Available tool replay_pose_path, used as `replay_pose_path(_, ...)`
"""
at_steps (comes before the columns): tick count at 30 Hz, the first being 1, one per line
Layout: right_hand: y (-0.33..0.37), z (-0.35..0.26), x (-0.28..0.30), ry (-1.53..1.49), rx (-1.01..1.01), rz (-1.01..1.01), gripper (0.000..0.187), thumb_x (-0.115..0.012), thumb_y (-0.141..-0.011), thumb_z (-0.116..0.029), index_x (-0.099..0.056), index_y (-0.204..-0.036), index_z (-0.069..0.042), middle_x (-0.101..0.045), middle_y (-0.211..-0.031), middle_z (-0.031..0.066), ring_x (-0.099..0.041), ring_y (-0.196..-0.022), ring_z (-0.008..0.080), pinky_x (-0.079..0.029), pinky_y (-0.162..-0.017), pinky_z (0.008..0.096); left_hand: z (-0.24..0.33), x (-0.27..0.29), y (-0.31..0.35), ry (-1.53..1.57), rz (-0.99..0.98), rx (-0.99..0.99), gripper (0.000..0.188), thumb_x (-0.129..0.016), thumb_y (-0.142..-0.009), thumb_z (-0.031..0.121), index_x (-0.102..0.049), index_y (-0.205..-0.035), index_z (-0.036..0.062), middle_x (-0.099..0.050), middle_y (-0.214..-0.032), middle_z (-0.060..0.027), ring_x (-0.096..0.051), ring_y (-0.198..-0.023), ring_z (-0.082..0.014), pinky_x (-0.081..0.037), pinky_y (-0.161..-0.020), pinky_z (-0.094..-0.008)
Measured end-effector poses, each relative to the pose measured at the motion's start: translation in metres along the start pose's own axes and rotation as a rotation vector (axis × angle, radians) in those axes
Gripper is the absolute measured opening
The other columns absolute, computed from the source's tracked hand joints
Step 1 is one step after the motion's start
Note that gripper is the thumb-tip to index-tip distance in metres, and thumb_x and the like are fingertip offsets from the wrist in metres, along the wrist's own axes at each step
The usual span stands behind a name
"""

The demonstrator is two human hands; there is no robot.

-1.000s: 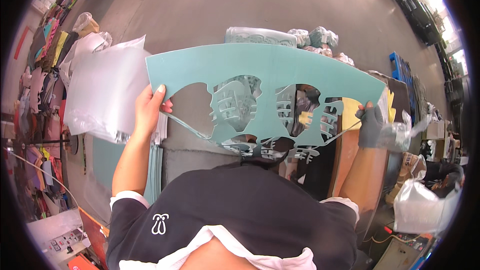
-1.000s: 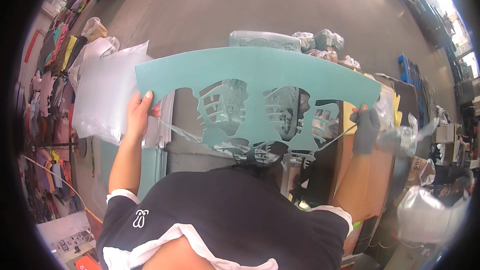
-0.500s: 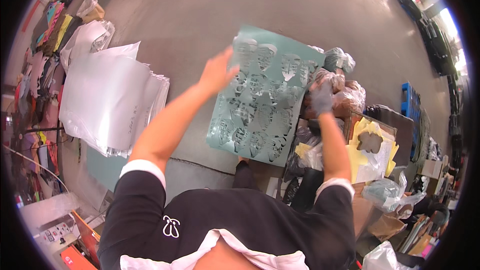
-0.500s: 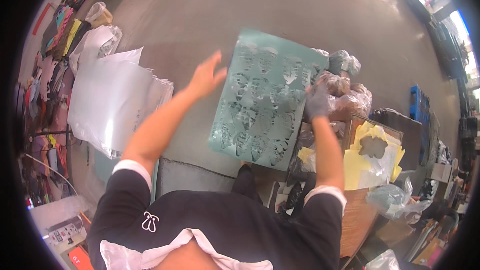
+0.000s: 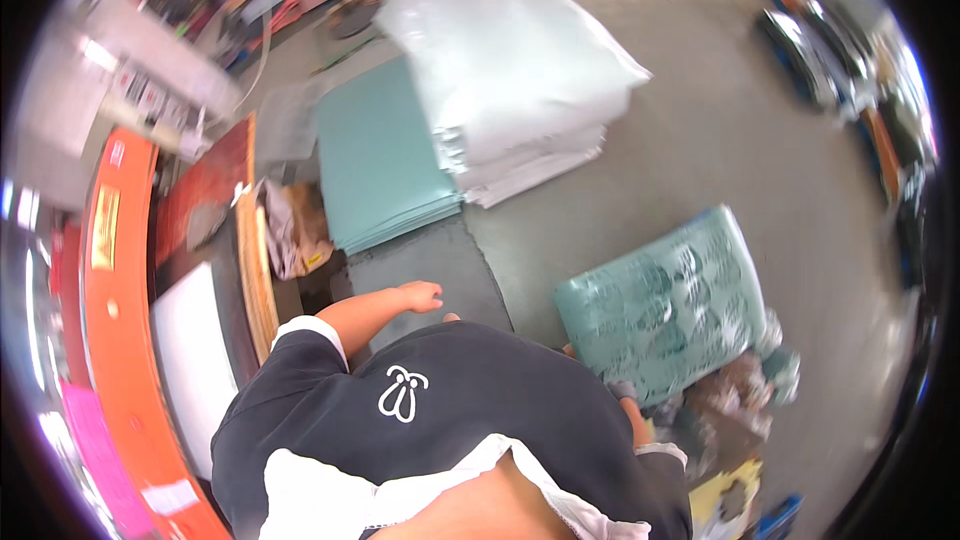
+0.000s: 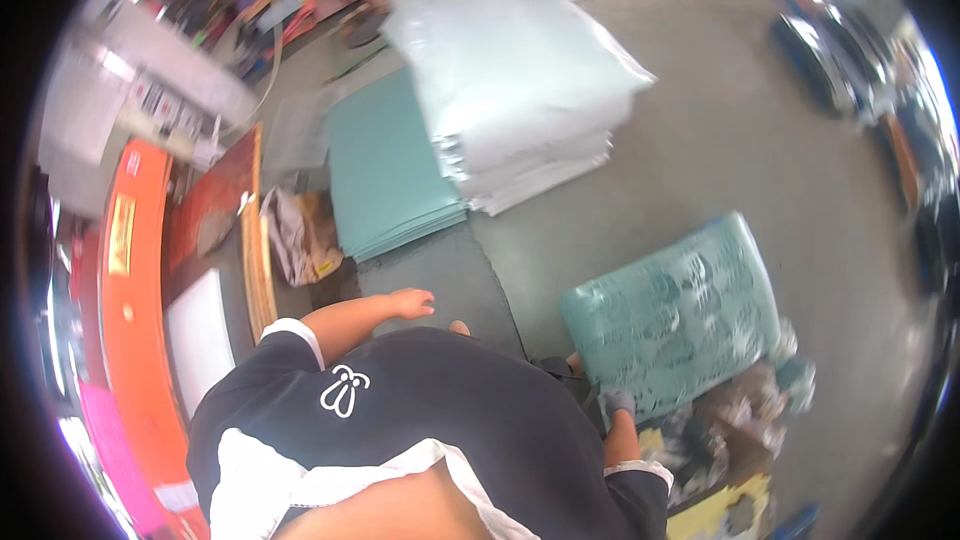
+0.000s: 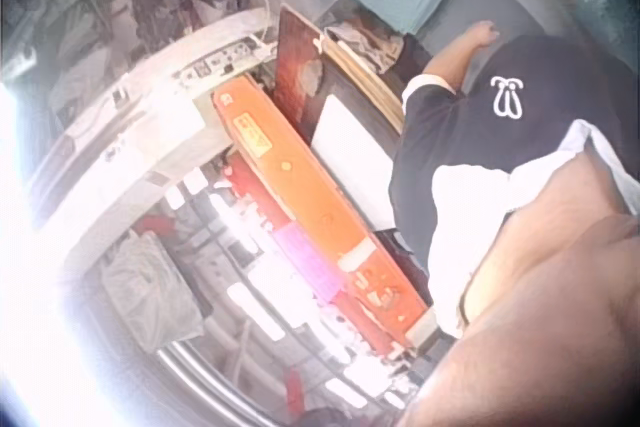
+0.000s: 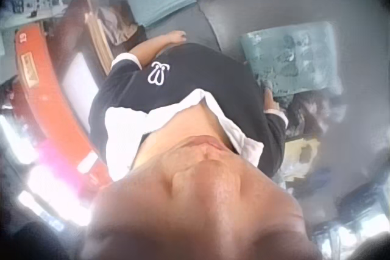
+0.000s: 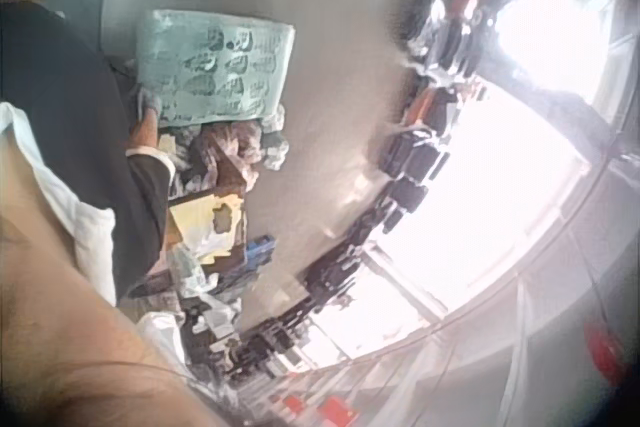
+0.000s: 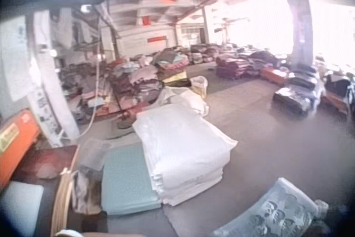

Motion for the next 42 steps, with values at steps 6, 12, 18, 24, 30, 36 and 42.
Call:
replay_pose_path(6, 0.018, -0.259, 0.213, 0.424, 0.340, 0.328, 0.033, -0.047, -0.084, -0.024, -0.065, -0.102, -0.002, -0.061, -0.105, 0.0238, -0.058, -0.100, 0.0407, -0.047, -0.087, 0.0435, -0.082, 0.013, 0.010, 0.419, 0.213, -0.074, 0.041, -0.058, -0.086, 0.037, -0.058, -0.114, 0.0077, -0.059, -0.117, -0.0157, -0.054, -0.111, -0.0308, -0.043, -0.093, -0.0400)
replay_pose_path(12, 0.093, -0.562, 0.282, 0.118, 0.773, 0.316, 0.043, -0.051, -0.084, -0.037, -0.061, -0.092, 0.005, -0.061, -0.091, 0.0270, -0.057, -0.091, 0.0408, -0.043, -0.082, 0.0431, -0.181, 0.036, -0.006, 0.879, 0.470, 0.112, 0.033, -0.059, -0.084, 0.030, -0.061, -0.106, 0.0047, -0.064, -0.101, -0.0119, -0.060, -0.094, -0.0224, -0.047, -0.081, -0.0360)
replay_pose_path(18, 0.107, -0.827, 0.329, -0.159, 1.100, 0.024, 0.034, -0.052, -0.088, -0.035, -0.058, -0.083, -0.001, -0.052, -0.073, 0.0029, -0.046, -0.071, 0.0123, -0.040, -0.067, 0.0284, -0.241, 0.031, -0.034, 1.246, 0.350, 0.259, 0.028, -0.059, -0.084, 0.031, -0.063, -0.100, 0.0083, -0.065, -0.093, -0.0053, -0.059, -0.077, -0.0164, -0.047, -0.067, -0.0344)
replay_pose_path(24, 0.083, -1.054, 0.333, -0.085, 1.367, 0.188, 0.036, -0.055, -0.085, -0.034, -0.061, -0.102, -0.003, -0.060, -0.097, 0.0146, -0.057, -0.092, 0.0281, -0.043, -0.083, 0.0369, -0.268, 0.068, -0.063, 1.906, 0.344, 0.565, 0.038, -0.058, -0.087, 0.036, -0.052, -0.116, 0.0123, -0.062, -0.099, -0.0045, -0.060, -0.079, -0.0169, -0.047, -0.070, -0.0354)
replay_pose_path(30, -0.015, -1.155, 0.313, 0.530, 1.417, 0.715, 0.052, -0.059, -0.083, -0.038, -0.053, -0.121, -0.003, -0.049, -0.128, 0.0200, -0.046, -0.118, 0.0351, -0.037, -0.099, 0.0410, -0.320, 0.107, -0.166, 2.288, 0.365, 0.471, 0.033, -0.057, -0.088, 0.034, -0.052, -0.113, 0.0132, -0.062, -0.097, -0.0033, -0.061, -0.083, -0.0185, -0.047, -0.070, -0.0369)
replay_pose_path(36, -0.059, -1.135, 0.302, 0.491, 1.620, 0.744, 0.049, -0.064, -0.080, -0.015, -0.050, -0.126, -0.004, -0.047, -0.130, 0.0179, -0.044, -0.119, 0.0343, -0.034, -0.102, 0.0421, -0.421, 0.010, -0.330, 2.612, 0.353, 0.622, 0.029, -0.053, -0.089, 0.028, -0.051, -0.115, 0.0137, -0.056, -0.089, -0.0012, -0.058, -0.080, -0.0218, -0.044, -0.071, -0.0431)
replay_pose_path(42, -0.066, -1.136, 0.300, 0.607, 1.505, 0.596, 0.051, -0.052, -0.086, -0.009, -0.039, -0.135, -0.001, -0.035, -0.142, 0.0145, -0.030, -0.133, 0.0291, -0.023, -0.109, 0.0380, -0.438, -0.082, -0.430, 2.745, 0.309, 1.156, 0.028, -0.053, -0.090, 0.023, -0.048, -0.113, 0.0073, -0.049, -0.093, -0.0069, -0.054, -0.081, -0.0246, -0.038, -0.091, -0.0530)
Point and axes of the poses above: each hand's wrist, its own y-axis away from the middle knuckle, its own x-axis out of the back of the hand, z = x × y, the point moved 8 cm from there along -y, towards the middle knuckle
